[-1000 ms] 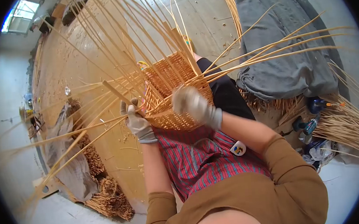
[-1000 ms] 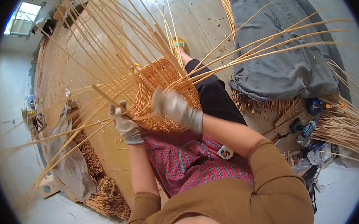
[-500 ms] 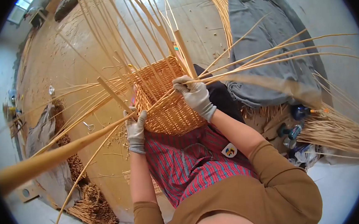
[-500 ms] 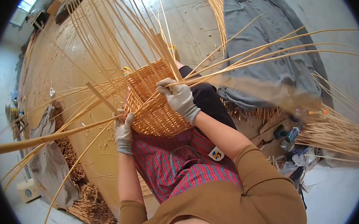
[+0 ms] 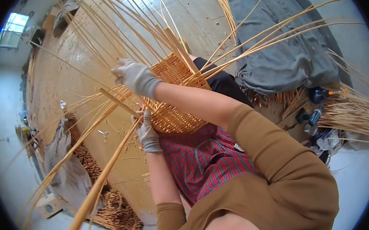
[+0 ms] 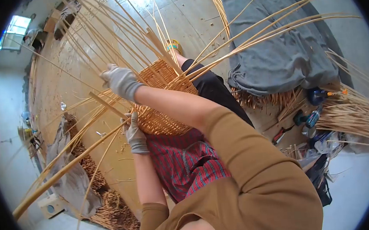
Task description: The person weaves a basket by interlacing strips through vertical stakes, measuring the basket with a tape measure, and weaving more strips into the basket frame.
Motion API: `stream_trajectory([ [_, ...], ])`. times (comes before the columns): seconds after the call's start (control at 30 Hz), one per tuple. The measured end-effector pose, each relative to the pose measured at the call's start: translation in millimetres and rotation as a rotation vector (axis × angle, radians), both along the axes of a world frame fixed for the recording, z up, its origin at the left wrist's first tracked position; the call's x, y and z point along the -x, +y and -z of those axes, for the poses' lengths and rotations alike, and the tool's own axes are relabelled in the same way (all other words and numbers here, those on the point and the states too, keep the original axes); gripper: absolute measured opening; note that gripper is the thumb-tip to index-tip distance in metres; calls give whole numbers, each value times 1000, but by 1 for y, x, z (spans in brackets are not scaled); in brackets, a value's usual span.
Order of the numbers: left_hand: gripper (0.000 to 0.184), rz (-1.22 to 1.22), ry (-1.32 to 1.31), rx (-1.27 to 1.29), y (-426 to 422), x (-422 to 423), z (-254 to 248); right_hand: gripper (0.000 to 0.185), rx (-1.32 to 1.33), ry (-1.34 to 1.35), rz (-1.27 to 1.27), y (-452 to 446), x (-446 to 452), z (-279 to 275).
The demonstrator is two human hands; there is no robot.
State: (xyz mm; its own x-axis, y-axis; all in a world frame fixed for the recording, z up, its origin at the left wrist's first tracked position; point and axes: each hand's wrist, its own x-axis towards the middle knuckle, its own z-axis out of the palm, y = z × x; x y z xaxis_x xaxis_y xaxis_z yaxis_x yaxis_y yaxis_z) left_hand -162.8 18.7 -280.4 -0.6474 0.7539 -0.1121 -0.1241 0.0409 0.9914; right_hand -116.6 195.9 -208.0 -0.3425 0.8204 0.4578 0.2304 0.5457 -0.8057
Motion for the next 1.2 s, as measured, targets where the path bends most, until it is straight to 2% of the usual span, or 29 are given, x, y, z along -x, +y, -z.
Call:
stream_trajectory([
  [0.03, 27, 12, 9, -4, 4, -1, -2, 40, -49, -34, 67, 15, 29, 23],
  [0.07, 27, -10, 2, -4, 6, -2, -1, 40, -57, -30, 74, 25, 30, 28],
  [0.13, 26, -36, -19, -17, 4, 0, 2, 57, 190, -150, -301, 28, 26, 16],
  [0.17, 26, -42, -12, -26, 3, 0, 3, 57, 180, -145, -307, 28, 20, 12],
  [0.23, 26, -1, 2, -66, 3, -1, 1, 62, 752, 101, -400, 18, -21, -30],
  [0.3, 27, 10, 34, -55, 1, 6, 7, 66, 720, 187, -408, 20, -13, 2],
  [0.37, 27, 64, 45, -32, -1, 12, 12, 51, 536, 226, -475, 18, -10, 20],
  [0.4, 24, 81, 33, -5, -3, 20, 21, 51, 523, 228, -496, 20, -12, 16],
  [0.47, 23, 52, 14, -4, -4, 15, 16, 37, 391, 136, -586, 25, -16, 6],
  [0.5, 22, 41, -18, 3, -3, 14, 12, 37, 374, 139, -600, 24, -17, -5],
  [0.57, 20, 62, 36, -24, -2, 18, 15, 33, 187, -133, -561, 18, -22, -25],
  [0.6, 19, 33, 10, -25, 0, 12, 13, 47, 117, -113, -473, 19, -14, -16],
  [0.63, 19, 5, -18, -20, 0, 7, 14, 47, 114, -124, -473, 18, -12, -11],
  [0.7, 19, -4, -29, -21, 1, 9, 9, 69, 102, -405, -70, 14, -2, -13],
  [0.77, 20, 25, -4, 35, -3, 9, 5, 74, 155, -498, -53, 10, -6, -18],
  [0.83, 22, 18, 40, 50, 1, 11, 13, 71, 358, -171, -311, 0, -19, -24],
  [0.9, 25, 2, 83, 57, -3, 13, 26, 64, 2, -389, 47, -31, -78, -20],
  [0.97, 23, -10, 129, 51, -1, 16, 36, 26, 48, 410, 236, -53, -103, 70],
  [1.03, 20, -5, 130, 24, 2, 7, 29, 17, 546, 630, 27, -80, -144, 63],
  [1.1, 17, -245, -55, -179, -6, -16, 19, 20, 648, 574, 2, -76, -167, 66],
  [1.13, 17, -227, -50, -192, -7, -21, 20, 23, 725, 519, -16, -68, -172, 63],
  [1.17, 21, -200, 195, -117, -15, -26, 20, 23, 704, 531, -2, -64, -174, 61],
  [1.2, 27, -183, 435, -42, -27, -33, 24, 20, 705, 686, 100, -66, -176, 60],
])
